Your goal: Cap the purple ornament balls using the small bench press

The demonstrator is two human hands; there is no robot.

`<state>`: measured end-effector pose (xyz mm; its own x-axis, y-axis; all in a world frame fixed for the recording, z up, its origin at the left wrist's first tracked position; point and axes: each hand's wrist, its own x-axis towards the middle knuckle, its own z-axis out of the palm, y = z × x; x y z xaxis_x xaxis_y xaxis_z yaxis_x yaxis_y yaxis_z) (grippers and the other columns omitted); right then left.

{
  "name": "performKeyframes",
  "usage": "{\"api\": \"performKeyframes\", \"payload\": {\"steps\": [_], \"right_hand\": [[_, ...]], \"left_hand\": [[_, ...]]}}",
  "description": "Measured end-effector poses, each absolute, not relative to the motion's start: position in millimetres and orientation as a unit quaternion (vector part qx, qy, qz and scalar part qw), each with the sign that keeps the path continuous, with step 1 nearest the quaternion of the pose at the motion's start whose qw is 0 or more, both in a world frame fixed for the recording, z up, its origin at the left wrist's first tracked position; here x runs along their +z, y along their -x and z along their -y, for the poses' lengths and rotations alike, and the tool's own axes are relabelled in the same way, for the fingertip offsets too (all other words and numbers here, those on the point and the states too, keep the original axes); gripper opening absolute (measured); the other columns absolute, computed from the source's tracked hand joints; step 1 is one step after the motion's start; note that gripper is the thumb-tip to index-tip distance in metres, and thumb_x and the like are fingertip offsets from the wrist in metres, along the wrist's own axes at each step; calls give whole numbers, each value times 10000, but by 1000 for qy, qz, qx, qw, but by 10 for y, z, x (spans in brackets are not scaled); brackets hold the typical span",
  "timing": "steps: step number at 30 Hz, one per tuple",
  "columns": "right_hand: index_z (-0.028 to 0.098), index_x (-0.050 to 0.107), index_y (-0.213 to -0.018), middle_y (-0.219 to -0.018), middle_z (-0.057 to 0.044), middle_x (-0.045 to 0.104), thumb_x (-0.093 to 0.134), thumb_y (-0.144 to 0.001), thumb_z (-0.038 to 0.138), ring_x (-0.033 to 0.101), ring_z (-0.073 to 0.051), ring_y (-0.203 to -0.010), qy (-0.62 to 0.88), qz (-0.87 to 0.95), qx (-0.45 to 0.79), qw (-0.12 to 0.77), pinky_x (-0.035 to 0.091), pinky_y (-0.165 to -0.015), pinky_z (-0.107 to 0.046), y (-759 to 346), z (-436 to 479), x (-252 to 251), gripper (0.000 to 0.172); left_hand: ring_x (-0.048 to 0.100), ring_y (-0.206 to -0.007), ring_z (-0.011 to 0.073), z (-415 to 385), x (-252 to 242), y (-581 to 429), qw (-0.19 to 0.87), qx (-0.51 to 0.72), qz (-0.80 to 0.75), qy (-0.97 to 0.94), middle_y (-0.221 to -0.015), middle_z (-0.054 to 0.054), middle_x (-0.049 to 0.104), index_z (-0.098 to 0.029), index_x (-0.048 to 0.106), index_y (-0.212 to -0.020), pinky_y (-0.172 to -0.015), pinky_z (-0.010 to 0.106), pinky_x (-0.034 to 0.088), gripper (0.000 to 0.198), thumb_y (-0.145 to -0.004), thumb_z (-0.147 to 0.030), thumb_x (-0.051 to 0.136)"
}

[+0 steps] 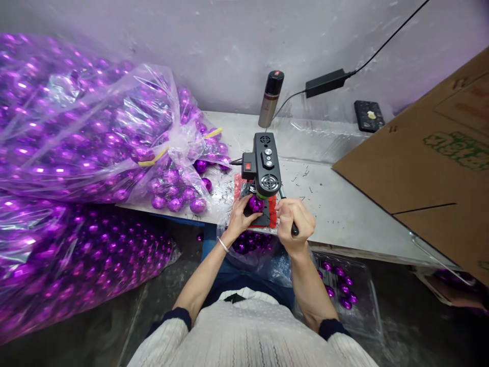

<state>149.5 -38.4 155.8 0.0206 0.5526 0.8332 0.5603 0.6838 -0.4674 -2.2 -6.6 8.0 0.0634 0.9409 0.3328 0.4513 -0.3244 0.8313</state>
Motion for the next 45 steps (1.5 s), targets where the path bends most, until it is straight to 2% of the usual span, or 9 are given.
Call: {"api": "performKeyframes", "payload": {"steps": [12, 26, 41, 45], "right_hand": [[227, 547, -760, -703, -2, 640, 480, -947, 109, 634, -136, -652, 388, 702, -25, 597, 470, -568, -271, -1489, 402, 1415, 231], [227, 543, -784, -769, -13, 624, 424, -1016, 247, 586, -140, -637, 363, 672, -24, 645, 493, -609, -314, -1453, 369, 826, 262], [234, 522, -783, -749, -3, 598, 387, -1034, 256, 588, -140, -625, 353, 650, -28, 673, 516, -661, -343, -1395, 338, 737, 285], [232, 509, -785, -762, 1, 580, 377, -1032, 244, 600, -129, -623, 349, 676, -34, 648, 525, -632, -315, -1398, 333, 708, 279]], "left_hand": [[602, -1318, 340, 39, 46, 96, 287, 433, -485, -704, -1377, 172, 649, -201, 572, -1410, -1143, 562, 450, 705, -819, -515, 796], [611, -1306, 332, 45, 87, 101, 281, 419, -487, -713, -1370, 163, 656, -201, 567, -1411, -1131, 552, 468, 678, -835, -479, 792], [622, -1288, 330, 28, 64, 76, 287, 440, -483, -701, -1351, 158, 671, -208, 590, -1382, -1129, 554, 459, 651, -819, -445, 815], [627, -1277, 336, 17, 54, 75, 282, 445, -483, -700, -1340, 165, 673, -201, 594, -1372, -1118, 554, 467, 653, -813, -453, 819]]}}
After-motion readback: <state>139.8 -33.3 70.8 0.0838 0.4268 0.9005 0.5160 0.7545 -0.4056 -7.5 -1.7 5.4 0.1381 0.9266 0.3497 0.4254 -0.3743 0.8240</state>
